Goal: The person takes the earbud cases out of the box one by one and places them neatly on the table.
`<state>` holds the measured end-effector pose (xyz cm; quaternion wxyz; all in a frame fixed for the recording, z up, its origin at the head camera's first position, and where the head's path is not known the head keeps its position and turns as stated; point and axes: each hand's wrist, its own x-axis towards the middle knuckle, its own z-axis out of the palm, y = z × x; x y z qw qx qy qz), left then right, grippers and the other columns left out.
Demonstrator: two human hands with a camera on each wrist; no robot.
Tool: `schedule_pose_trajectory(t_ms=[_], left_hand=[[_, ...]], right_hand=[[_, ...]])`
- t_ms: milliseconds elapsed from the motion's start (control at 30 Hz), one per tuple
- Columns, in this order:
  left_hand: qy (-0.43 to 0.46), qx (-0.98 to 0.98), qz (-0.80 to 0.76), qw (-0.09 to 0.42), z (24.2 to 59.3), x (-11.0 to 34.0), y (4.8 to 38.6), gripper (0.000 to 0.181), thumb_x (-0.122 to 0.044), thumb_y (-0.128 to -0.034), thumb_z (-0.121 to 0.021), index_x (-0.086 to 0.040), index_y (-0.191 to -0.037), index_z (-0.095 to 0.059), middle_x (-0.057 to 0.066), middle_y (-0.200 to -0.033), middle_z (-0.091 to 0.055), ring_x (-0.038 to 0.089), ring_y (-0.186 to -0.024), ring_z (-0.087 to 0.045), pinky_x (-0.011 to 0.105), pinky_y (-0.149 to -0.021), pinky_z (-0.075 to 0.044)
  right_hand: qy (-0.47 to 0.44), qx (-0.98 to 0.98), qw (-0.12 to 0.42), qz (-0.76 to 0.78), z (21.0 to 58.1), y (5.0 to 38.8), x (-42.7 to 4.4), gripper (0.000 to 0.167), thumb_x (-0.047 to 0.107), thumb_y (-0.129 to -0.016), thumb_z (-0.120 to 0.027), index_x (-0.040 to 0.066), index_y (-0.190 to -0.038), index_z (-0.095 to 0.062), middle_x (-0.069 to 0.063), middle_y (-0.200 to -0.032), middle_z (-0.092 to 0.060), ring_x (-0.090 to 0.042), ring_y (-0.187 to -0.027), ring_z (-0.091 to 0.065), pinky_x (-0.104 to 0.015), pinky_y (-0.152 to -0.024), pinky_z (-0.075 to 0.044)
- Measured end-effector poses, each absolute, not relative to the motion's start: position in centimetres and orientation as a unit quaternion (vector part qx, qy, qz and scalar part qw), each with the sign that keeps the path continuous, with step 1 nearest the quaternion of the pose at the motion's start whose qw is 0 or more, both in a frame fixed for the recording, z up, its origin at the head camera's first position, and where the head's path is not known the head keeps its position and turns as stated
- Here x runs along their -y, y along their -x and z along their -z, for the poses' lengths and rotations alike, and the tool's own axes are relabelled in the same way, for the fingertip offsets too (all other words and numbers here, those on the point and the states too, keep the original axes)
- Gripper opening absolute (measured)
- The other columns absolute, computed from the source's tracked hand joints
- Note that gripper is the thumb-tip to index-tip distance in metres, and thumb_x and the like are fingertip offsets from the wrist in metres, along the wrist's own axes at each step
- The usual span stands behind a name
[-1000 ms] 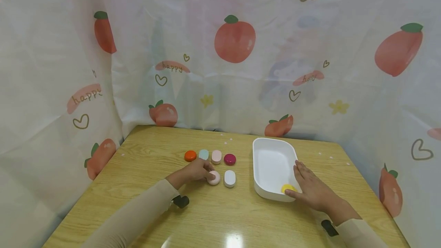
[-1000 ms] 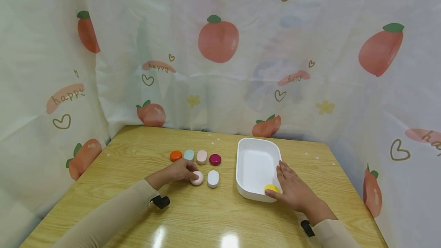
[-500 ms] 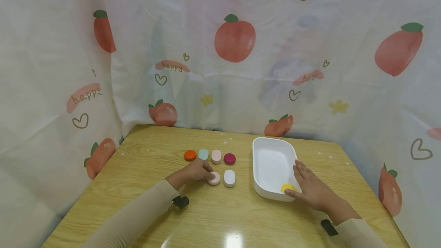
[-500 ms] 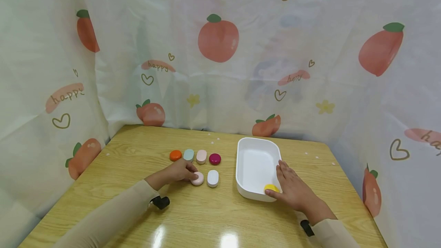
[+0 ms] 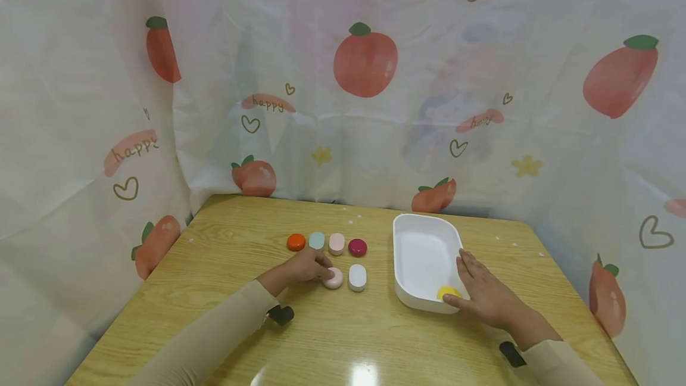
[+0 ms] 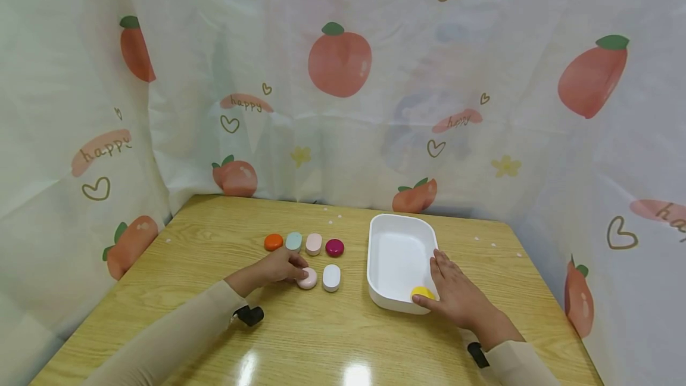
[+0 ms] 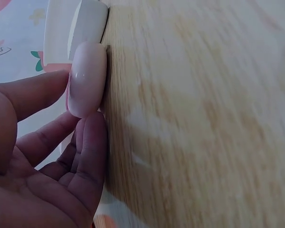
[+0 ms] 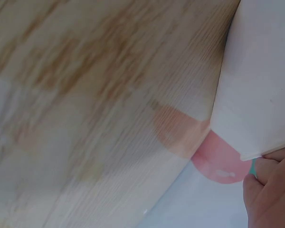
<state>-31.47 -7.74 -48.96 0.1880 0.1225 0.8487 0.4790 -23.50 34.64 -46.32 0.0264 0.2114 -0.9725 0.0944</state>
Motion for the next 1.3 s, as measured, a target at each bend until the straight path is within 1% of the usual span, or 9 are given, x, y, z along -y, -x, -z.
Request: schedule_pose_trajectory(t_ms=[267,400,533,667,800,867,1000,1167,1300], left_hand=[[-0.110,-0.836,-0.505,0.183,48.8,7.7,31.3,0.016,-0.015,-0.0916,-0.069,-0.003,-0.101,-0.069,0.005,-0.093,-0.064,0.017,-0.080,-0.059,0.031,-0.069,-0.057],[-0.116,-0.840,-0.508,0.152,47.9,7.6,31.6,0.013,-0.016,-0.0934,-0.067,-0.005,-0.100,-0.069,0.005,-0.093,-0.063,0.019,-0.079,-0.059,0.031,-0.067,-0.055],[-0.121,-0.830,-0.528,0.130,46.8,7.3,32.2,0.015,-0.015,-0.0938,-0.067,-0.003,-0.101,-0.068,0.007,-0.095,-0.063,0.022,-0.086,-0.060,0.032,-0.070,-0.056],[-0.121,-0.820,-0.540,0.142,46.1,6.7,32.6,0.019,-0.015,-0.0934,-0.067,-0.001,-0.107,-0.067,0.007,-0.098,-0.063,0.024,-0.093,-0.060,0.034,-0.073,-0.058],[-0.129,-0.817,-0.541,0.151,45.8,6.0,33.0,0.023,-0.015,-0.0932,-0.067,-0.001,-0.111,-0.065,0.008,-0.098,-0.061,0.024,-0.092,-0.059,0.034,-0.074,-0.058],[-0.137,-0.813,-0.546,0.153,45.6,5.7,33.1,0.024,-0.014,-0.0936,-0.066,0.001,-0.113,-0.064,0.009,-0.098,-0.060,0.028,-0.094,-0.059,0.035,-0.074,-0.058],[-0.144,-0.807,-0.551,0.158,44.7,5.2,32.9,0.023,-0.011,-0.0948,-0.064,0.002,-0.113,-0.063,0.010,-0.098,-0.060,0.037,-0.101,-0.059,0.035,-0.075,-0.058],[-0.148,-0.807,-0.546,0.169,44.1,4.0,33.0,0.020,-0.013,-0.0938,-0.066,0.000,-0.110,-0.064,0.009,-0.097,-0.062,0.035,-0.099,-0.060,0.034,-0.074,-0.058],[-0.164,-0.797,-0.551,0.186,44.1,2.7,33.6,0.022,-0.013,-0.0936,-0.066,0.001,-0.110,-0.063,0.010,-0.098,-0.063,0.039,-0.101,-0.060,0.034,-0.073,-0.058]], right_hand=[[-0.211,0.972,0.033,-0.096,46.5,23.4,-34.9,0.098,0.060,-0.092,-0.055,-0.016,-0.145,-0.023,-0.027,-0.157,-0.012,-0.043,-0.143,-0.010,-0.058,-0.111,-0.020],[-0.212,0.972,0.033,-0.098,46.5,23.4,-35.0,0.099,0.061,-0.091,-0.055,-0.016,-0.145,-0.022,-0.028,-0.157,-0.011,-0.043,-0.143,-0.010,-0.057,-0.112,-0.019],[-0.209,0.972,0.027,-0.100,46.4,23.5,-35.1,0.100,0.061,-0.092,-0.054,-0.015,-0.146,-0.020,-0.027,-0.157,-0.008,-0.042,-0.144,-0.007,-0.054,-0.114,-0.015],[-0.209,0.973,0.025,-0.098,46.2,23.6,-35.2,0.100,0.061,-0.092,-0.054,-0.015,-0.146,-0.020,-0.027,-0.157,-0.008,-0.042,-0.144,-0.007,-0.057,-0.112,-0.018],[-0.209,0.973,0.027,-0.096,46.1,23.6,-35.2,0.100,0.061,-0.091,-0.055,-0.016,-0.146,-0.021,-0.028,-0.157,-0.010,-0.043,-0.144,-0.008,-0.060,-0.110,-0.020],[-0.210,0.972,0.031,-0.097,46.1,23.5,-35.1,0.100,0.061,-0.091,-0.055,-0.016,-0.145,-0.022,-0.028,-0.156,-0.011,-0.043,-0.143,-0.009,-0.060,-0.110,-0.020],[-0.211,0.972,0.030,-0.100,46.2,23.4,-35.0,0.100,0.061,-0.091,-0.056,-0.016,-0.145,-0.023,-0.028,-0.157,-0.011,-0.043,-0.143,-0.010,-0.060,-0.110,-0.021],[-0.210,0.972,0.029,-0.098,46.5,23.4,-34.8,0.100,0.062,-0.091,-0.055,-0.016,-0.145,-0.023,-0.028,-0.156,-0.012,-0.043,-0.143,-0.011,-0.060,-0.110,-0.021],[-0.207,0.973,0.029,-0.094,46.4,23.4,-34.7,0.100,0.062,-0.091,-0.055,-0.016,-0.145,-0.024,-0.028,-0.157,-0.011,-0.043,-0.143,-0.011,-0.060,-0.110,-0.020]])
